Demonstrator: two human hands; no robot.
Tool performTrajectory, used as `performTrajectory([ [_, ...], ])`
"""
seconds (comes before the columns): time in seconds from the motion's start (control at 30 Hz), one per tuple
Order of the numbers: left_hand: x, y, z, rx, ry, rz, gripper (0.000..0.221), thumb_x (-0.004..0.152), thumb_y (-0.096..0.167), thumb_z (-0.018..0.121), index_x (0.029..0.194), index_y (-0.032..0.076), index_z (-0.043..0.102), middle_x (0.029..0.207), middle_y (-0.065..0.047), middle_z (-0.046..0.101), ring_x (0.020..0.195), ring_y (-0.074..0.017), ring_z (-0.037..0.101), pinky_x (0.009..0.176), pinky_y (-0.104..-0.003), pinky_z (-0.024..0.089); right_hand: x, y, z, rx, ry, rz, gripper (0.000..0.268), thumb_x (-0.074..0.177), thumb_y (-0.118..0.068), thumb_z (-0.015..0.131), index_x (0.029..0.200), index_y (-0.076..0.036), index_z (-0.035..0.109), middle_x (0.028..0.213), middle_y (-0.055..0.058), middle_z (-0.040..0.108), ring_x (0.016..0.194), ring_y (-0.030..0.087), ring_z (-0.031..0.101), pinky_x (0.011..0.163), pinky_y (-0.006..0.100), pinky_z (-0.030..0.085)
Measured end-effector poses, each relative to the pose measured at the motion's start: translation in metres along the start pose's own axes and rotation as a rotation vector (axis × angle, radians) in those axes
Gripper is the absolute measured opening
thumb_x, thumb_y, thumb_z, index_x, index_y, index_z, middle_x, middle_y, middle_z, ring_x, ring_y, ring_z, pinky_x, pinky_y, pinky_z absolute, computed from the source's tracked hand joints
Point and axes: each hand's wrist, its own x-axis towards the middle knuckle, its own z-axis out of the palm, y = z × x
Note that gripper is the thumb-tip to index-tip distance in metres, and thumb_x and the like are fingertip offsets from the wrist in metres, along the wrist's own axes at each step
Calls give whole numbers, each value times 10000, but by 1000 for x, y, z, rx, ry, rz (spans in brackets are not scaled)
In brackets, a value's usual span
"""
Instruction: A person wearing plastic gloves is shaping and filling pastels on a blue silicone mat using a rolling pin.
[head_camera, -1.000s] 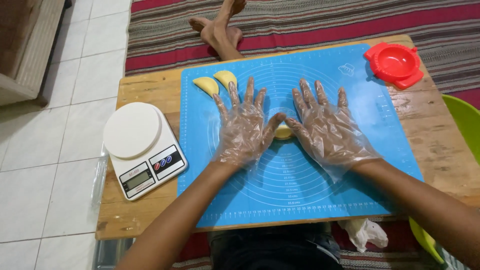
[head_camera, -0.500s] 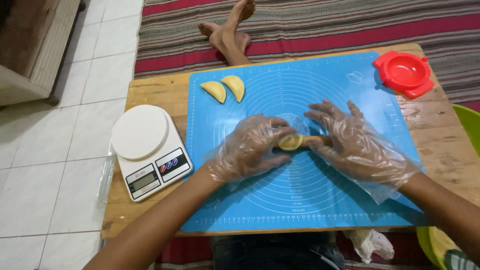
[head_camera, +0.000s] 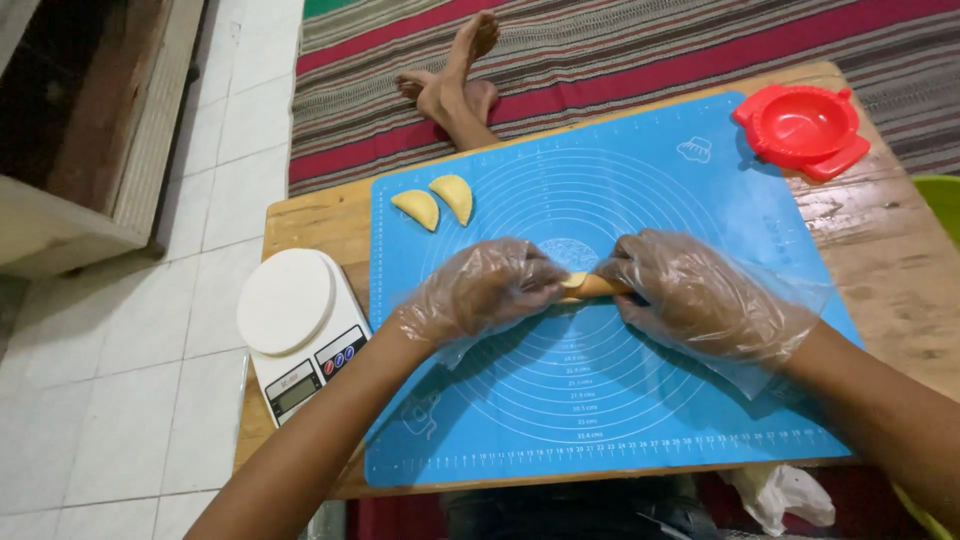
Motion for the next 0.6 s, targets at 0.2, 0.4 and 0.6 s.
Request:
performTrajectory([
  [0.2, 8, -12, 3, -224, 116, -98, 162, 935, 265, 722, 1020, 140, 782, 856, -45, 781, 820, -153, 758, 679, -247, 609, -2, 12, 12, -79, 71, -78, 265, 883, -271, 695, 1132, -180, 691, 1025, 4, 647, 862, 163, 641, 704, 335, 541],
  [0.4, 11, 2, -11, -994, 64, -753, 308, 918, 291, 662, 1110, 61, 731, 951, -171, 779, 920, -282, 781, 937, -419, 604, 1, 30, 37, -82, 371, -220, 400, 698, -164, 804, 1064, -172, 643, 1038, 23, 601, 910, 241, 640, 781, 439, 564],
  [0.6, 3, 9, -1, -1308, 142, -764, 494, 859, 261, 666, 1180, -114, 653, 915, -200, 685, 839, -269, 701, 851, -345, 626, -3, 27, -8, 209, 426, -185, 374, 604, 37, 825, 922, -76, 667, 932, 49, 670, 658, 182, 615, 587, 286, 553],
])
